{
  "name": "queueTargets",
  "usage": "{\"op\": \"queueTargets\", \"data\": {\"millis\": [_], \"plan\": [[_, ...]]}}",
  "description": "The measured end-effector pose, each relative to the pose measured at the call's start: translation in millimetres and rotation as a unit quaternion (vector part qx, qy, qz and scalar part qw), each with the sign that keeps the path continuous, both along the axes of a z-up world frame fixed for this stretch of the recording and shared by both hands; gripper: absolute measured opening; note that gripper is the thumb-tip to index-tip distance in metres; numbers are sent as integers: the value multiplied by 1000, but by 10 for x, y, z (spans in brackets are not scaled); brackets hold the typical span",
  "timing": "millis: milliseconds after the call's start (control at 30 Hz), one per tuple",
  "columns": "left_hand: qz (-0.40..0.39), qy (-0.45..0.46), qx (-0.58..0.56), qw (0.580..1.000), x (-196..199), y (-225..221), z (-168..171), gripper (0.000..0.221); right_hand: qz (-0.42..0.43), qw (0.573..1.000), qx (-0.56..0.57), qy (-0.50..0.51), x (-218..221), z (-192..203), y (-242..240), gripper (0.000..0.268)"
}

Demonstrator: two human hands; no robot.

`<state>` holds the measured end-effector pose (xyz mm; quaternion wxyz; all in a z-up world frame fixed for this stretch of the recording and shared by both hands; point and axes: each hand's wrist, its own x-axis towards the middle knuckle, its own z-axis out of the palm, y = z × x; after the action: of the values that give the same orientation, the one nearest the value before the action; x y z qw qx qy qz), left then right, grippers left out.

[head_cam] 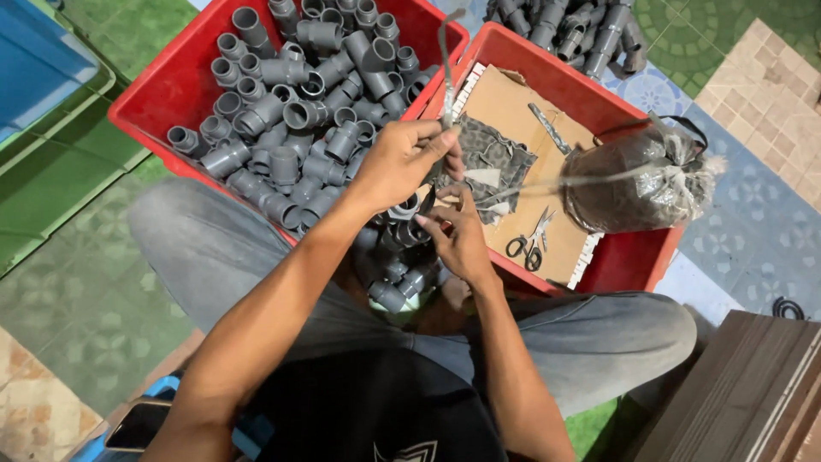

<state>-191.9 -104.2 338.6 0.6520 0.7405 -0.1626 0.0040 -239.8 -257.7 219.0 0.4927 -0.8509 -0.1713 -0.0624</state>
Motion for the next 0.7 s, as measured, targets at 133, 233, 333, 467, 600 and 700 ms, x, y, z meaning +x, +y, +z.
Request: {"op": "queueTargets", "data": {"millis": [133, 233, 333, 467, 600, 700], "plan": [[0, 18, -40, 999, 31, 135, 105, 31, -31, 998, -8, -48, 43, 239, -56, 4], [13, 55, -40, 998, -61, 311, 339, 33, -86, 992, 28, -85, 88, 385, -259, 12], [-23, -2, 14, 1000, -74, 390, 262, 26, -71, 990, 5, -123, 54, 783, -343, 8], [-74, -15, -105, 992, 24, 369, 129, 30, -49, 991, 102, -76, 20, 1234, -387, 19], [-89, -61, -28, 994, -101, 350, 266, 27, -69, 950, 271, -137, 226, 1187, -623, 29], [-93, -30, -51, 994, 78, 348, 165, 28, -47, 968, 184, -165, 371, 1512, -543, 27]]}}
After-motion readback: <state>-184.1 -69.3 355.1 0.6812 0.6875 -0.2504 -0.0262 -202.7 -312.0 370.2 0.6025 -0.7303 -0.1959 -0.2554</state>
